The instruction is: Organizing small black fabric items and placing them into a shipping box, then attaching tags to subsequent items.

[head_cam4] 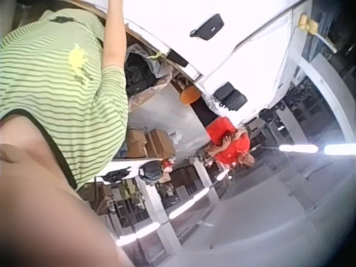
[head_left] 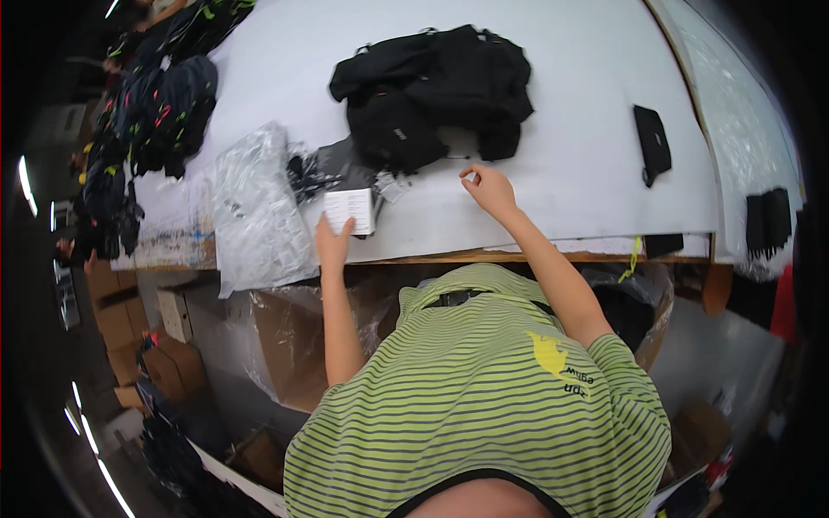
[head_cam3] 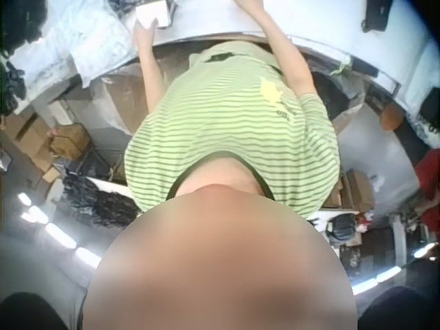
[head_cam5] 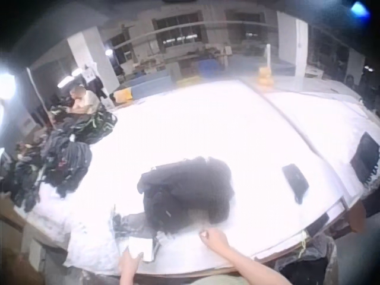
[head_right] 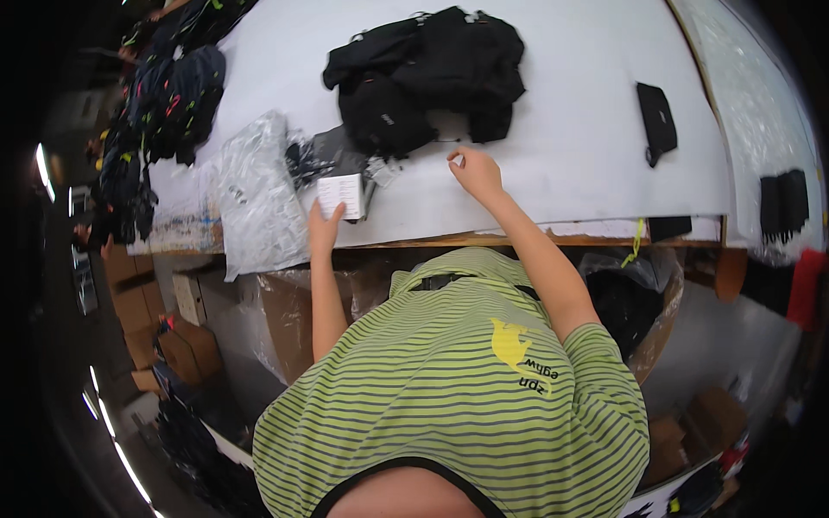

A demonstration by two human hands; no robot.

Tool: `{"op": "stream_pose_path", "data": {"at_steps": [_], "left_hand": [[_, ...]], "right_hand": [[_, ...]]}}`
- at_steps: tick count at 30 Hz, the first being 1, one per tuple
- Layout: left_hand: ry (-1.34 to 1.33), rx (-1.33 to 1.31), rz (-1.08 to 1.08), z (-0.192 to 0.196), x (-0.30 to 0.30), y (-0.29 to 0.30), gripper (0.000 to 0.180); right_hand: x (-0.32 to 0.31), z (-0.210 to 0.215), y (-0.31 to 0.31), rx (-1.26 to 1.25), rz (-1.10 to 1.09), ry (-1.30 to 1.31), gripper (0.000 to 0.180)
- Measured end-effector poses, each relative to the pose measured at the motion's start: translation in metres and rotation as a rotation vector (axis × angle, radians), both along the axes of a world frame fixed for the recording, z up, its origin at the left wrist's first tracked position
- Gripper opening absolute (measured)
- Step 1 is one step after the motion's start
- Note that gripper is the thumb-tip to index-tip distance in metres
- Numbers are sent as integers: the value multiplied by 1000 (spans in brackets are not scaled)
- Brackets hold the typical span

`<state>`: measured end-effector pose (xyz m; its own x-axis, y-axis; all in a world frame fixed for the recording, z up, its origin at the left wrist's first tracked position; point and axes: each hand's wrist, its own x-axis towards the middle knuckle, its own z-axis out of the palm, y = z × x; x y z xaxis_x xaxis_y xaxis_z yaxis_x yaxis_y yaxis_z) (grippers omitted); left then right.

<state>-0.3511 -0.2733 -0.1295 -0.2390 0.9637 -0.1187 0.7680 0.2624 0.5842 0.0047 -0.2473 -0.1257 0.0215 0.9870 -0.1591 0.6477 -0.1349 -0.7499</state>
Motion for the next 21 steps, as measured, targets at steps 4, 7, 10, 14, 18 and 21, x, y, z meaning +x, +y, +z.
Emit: {"op": "stream_pose_path", "data": {"at_steps": [4,7,10,14,18,21], "left_hand": [[-33,5,15,24,21,-2,78],[-73,56,42,21,14,-5,73],[-103,137,47,17,-1,2,62],[-364,103,149,35,-7,11,49],[-386,140,191,32,-32,19,41],[-401,117,191,37,-41,39,39]], "right_hand": [[-54,-7,30,-109,147,171,19],[-92,-11,39,-413,113,314,41],[-110,-39,58,-532,-151,492,45],[-111,-71,76,-48,-164,335,53],[-131,-37,79,121,-14,-23,55],[-128,-46,83,326,7,-370,50]]}}
